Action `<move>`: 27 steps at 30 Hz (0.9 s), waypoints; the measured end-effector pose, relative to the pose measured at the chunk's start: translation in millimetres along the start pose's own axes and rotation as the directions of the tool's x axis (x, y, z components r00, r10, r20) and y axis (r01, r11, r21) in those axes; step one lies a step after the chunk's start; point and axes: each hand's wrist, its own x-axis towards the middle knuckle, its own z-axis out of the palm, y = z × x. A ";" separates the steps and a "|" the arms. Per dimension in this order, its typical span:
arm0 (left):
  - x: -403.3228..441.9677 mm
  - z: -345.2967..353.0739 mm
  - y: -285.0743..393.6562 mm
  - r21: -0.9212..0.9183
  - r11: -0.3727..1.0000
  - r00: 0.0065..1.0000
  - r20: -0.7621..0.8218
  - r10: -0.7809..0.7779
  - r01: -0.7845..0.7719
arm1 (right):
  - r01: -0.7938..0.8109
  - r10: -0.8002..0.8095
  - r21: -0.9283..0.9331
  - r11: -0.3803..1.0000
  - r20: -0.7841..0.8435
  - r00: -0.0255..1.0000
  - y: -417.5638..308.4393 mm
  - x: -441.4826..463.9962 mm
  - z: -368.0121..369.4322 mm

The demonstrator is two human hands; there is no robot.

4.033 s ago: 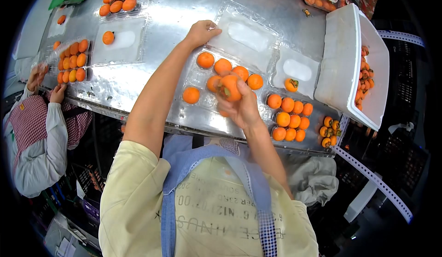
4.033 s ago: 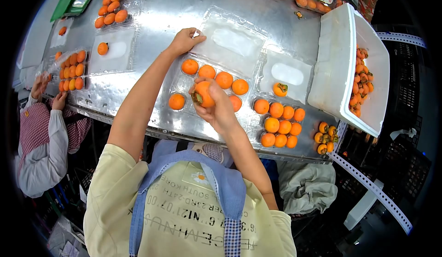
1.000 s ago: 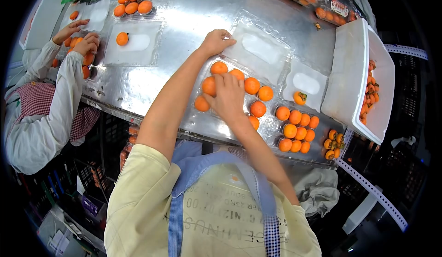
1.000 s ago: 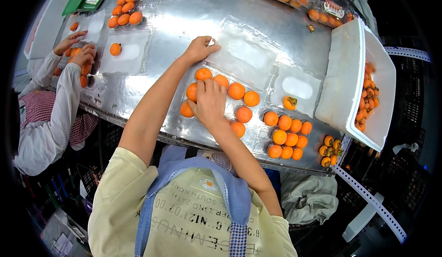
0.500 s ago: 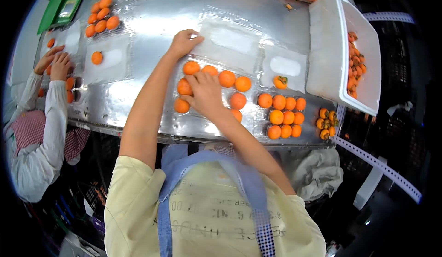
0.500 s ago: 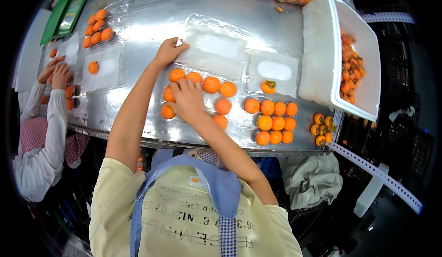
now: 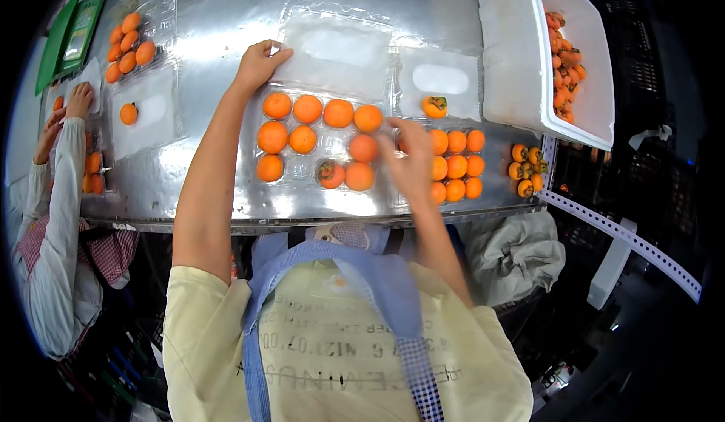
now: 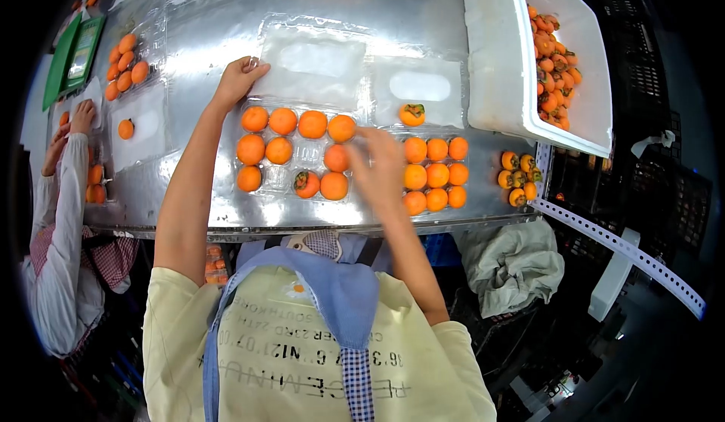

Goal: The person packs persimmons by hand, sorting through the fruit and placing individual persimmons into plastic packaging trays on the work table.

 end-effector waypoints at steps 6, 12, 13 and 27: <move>-4.9 1.9 8.6 -0.026 0.999 0.999 -0.013 -0.038 0.038 | -0.106 0.103 -0.015 0.994 -0.150 0.983 41.7 -17.7 -37.4; 7.7 -0.1 -9.8 0.028 0.998 0.999 0.004 -0.051 0.051 | 0.347 -0.309 -0.190 0.918 0.203 0.929 -7.6 -23.0 -11.7; 7.8 -0.4 -11.5 0.032 0.998 0.999 -0.002 -0.045 0.045 | 0.389 -0.345 -0.150 0.909 0.254 0.904 -18.3 -24.9 -0.1; 2.8 4.4 -5.4 0.017 0.999 0.999 -0.041 0.030 -0.029 | 0.024 -0.184 0.292 0.956 0.535 0.824 -31.5 -19.5 15.2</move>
